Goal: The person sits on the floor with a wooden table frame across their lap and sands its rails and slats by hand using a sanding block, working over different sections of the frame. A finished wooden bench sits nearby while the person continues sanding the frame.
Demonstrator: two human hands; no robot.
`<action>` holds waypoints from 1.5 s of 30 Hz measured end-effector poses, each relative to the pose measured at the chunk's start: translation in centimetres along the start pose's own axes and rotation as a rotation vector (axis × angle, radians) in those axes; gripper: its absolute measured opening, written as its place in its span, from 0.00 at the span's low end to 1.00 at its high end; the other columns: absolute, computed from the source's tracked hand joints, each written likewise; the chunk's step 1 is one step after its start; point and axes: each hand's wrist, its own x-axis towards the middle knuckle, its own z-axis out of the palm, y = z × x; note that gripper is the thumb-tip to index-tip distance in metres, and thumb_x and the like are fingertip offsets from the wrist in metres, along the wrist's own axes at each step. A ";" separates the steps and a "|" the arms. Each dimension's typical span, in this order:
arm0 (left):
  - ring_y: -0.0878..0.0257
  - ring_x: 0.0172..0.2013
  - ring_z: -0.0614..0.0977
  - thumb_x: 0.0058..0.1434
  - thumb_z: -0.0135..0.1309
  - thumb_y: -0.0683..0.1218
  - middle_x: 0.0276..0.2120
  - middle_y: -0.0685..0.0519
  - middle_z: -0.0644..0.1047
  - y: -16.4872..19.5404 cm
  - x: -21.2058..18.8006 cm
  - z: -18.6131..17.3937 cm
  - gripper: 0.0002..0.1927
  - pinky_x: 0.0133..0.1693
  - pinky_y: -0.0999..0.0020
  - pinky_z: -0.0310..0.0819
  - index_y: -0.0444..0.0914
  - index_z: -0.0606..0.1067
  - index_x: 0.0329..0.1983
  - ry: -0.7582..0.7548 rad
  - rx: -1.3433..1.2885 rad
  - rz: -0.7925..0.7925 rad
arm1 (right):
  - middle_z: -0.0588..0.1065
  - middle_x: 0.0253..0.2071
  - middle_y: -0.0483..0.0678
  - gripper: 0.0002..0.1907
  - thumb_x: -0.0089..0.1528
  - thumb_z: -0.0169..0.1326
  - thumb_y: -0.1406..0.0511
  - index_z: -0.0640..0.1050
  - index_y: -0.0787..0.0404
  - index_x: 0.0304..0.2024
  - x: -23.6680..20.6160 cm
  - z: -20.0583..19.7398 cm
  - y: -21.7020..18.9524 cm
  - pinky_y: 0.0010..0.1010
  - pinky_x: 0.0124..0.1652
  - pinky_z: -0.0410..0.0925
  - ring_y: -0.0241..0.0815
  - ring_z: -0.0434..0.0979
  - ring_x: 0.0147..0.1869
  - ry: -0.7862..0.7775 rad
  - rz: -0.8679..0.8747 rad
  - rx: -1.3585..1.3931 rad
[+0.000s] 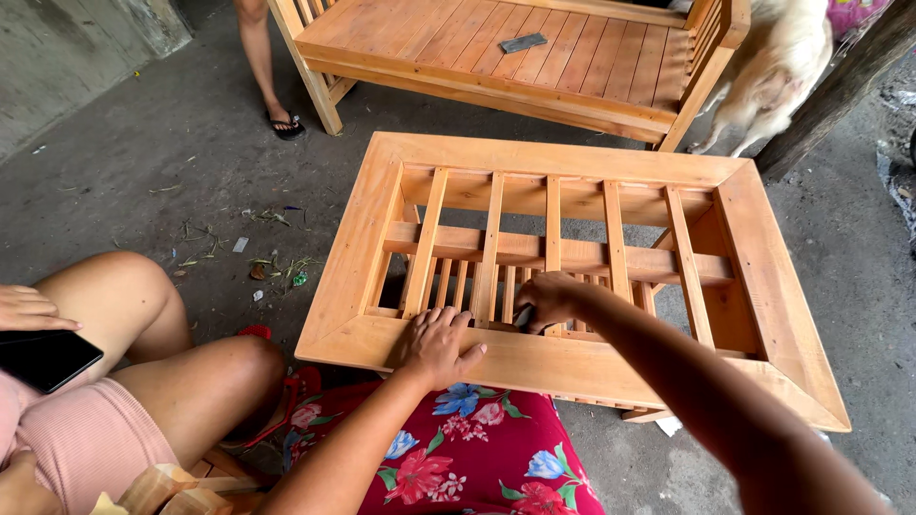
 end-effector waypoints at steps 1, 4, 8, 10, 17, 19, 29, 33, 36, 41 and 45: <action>0.49 0.57 0.71 0.62 0.49 0.65 0.52 0.46 0.73 0.0 0.1 0.0 0.34 0.61 0.51 0.58 0.37 0.72 0.60 -0.010 0.004 -0.005 | 0.82 0.44 0.44 0.26 0.46 0.70 0.54 0.83 0.47 0.47 0.4 0.0 -0.6 0.41 0.50 0.72 0.49 0.82 0.49 0.019 0.018 0.047; 0.50 0.57 0.71 0.62 0.48 0.66 0.52 0.46 0.73 0.0 0.0 -0.1 0.33 0.62 0.52 0.59 0.37 0.72 0.59 -0.040 0.018 -0.022 | 0.83 0.44 0.45 0.26 0.47 0.69 0.54 0.84 0.44 0.48 1.3 0.4 -2.5 0.40 0.49 0.74 0.50 0.83 0.48 0.108 0.032 0.169; 0.50 0.56 0.71 0.62 0.49 0.65 0.52 0.46 0.73 -0.2 0.0 -0.1 0.33 0.60 0.52 0.60 0.37 0.72 0.59 -0.018 0.009 -0.005 | 0.83 0.43 0.45 0.25 0.48 0.69 0.52 0.84 0.47 0.47 0.3 0.0 -2.3 0.39 0.49 0.74 0.49 0.83 0.47 0.119 0.020 0.111; 0.50 0.56 0.72 0.62 0.49 0.65 0.51 0.46 0.73 -0.2 0.0 0.0 0.33 0.59 0.52 0.60 0.36 0.72 0.59 0.004 0.000 0.004 | 0.83 0.43 0.44 0.26 0.47 0.70 0.52 0.84 0.45 0.48 -0.5 -0.8 -1.2 0.41 0.48 0.74 0.47 0.83 0.48 -0.024 0.102 -0.018; 0.50 0.56 0.72 0.61 0.50 0.65 0.50 0.46 0.73 -0.1 0.1 -0.2 0.32 0.60 0.52 0.60 0.37 0.72 0.58 -0.017 0.009 -0.009 | 0.83 0.42 0.45 0.32 0.45 0.68 0.50 0.82 0.42 0.53 1.9 -1.1 -2.3 0.38 0.48 0.75 0.47 0.84 0.46 0.011 0.025 0.225; 0.50 0.56 0.72 0.62 0.50 0.65 0.50 0.46 0.73 -0.1 0.1 -0.4 0.31 0.60 0.52 0.60 0.37 0.72 0.57 -0.007 0.009 -0.002 | 0.83 0.41 0.45 0.32 0.45 0.68 0.49 0.82 0.41 0.53 2.3 -0.7 -2.4 0.39 0.47 0.74 0.49 0.84 0.46 0.033 0.039 0.142; 0.50 0.56 0.72 0.62 0.50 0.65 0.50 0.46 0.73 0.2 0.1 -0.4 0.31 0.60 0.52 0.60 0.38 0.72 0.57 -0.026 0.000 -0.011 | 0.83 0.39 0.46 0.25 0.46 0.68 0.47 0.86 0.47 0.44 1.8 -0.6 -1.1 0.40 0.44 0.74 0.49 0.84 0.43 0.009 0.085 0.005; 0.50 0.55 0.72 0.62 0.49 0.65 0.50 0.46 0.73 -0.1 0.1 -0.3 0.31 0.60 0.52 0.60 0.38 0.72 0.57 -0.017 0.009 0.002 | 0.82 0.40 0.48 0.29 0.45 0.69 0.49 0.84 0.43 0.49 2.2 -0.1 -2.4 0.41 0.44 0.74 0.51 0.82 0.44 0.030 0.091 0.071; 0.49 0.55 0.72 0.62 0.49 0.65 0.50 0.45 0.73 -0.1 0.0 -0.1 0.33 0.60 0.51 0.60 0.36 0.72 0.58 0.042 0.006 0.029 | 0.83 0.41 0.43 0.28 0.43 0.70 0.50 0.84 0.45 0.47 0.2 -0.7 -0.5 0.41 0.44 0.75 0.46 0.83 0.45 -0.072 0.109 -0.007; 0.50 0.56 0.71 0.62 0.49 0.65 0.50 0.45 0.73 -0.2 0.2 -0.1 0.33 0.60 0.51 0.59 0.36 0.72 0.58 -0.028 0.011 -0.009 | 0.84 0.40 0.45 0.28 0.43 0.70 0.50 0.85 0.46 0.46 1.6 -1.0 -0.9 0.38 0.45 0.75 0.46 0.84 0.44 -0.040 0.097 -0.040; 0.51 0.56 0.72 0.62 0.49 0.65 0.50 0.46 0.73 -0.2 0.1 -0.3 0.32 0.61 0.52 0.59 0.37 0.72 0.58 -0.044 -0.022 -0.028 | 0.83 0.41 0.46 0.28 0.44 0.71 0.52 0.85 0.46 0.47 3.1 -1.0 -2.0 0.39 0.44 0.75 0.48 0.84 0.43 0.047 0.014 0.112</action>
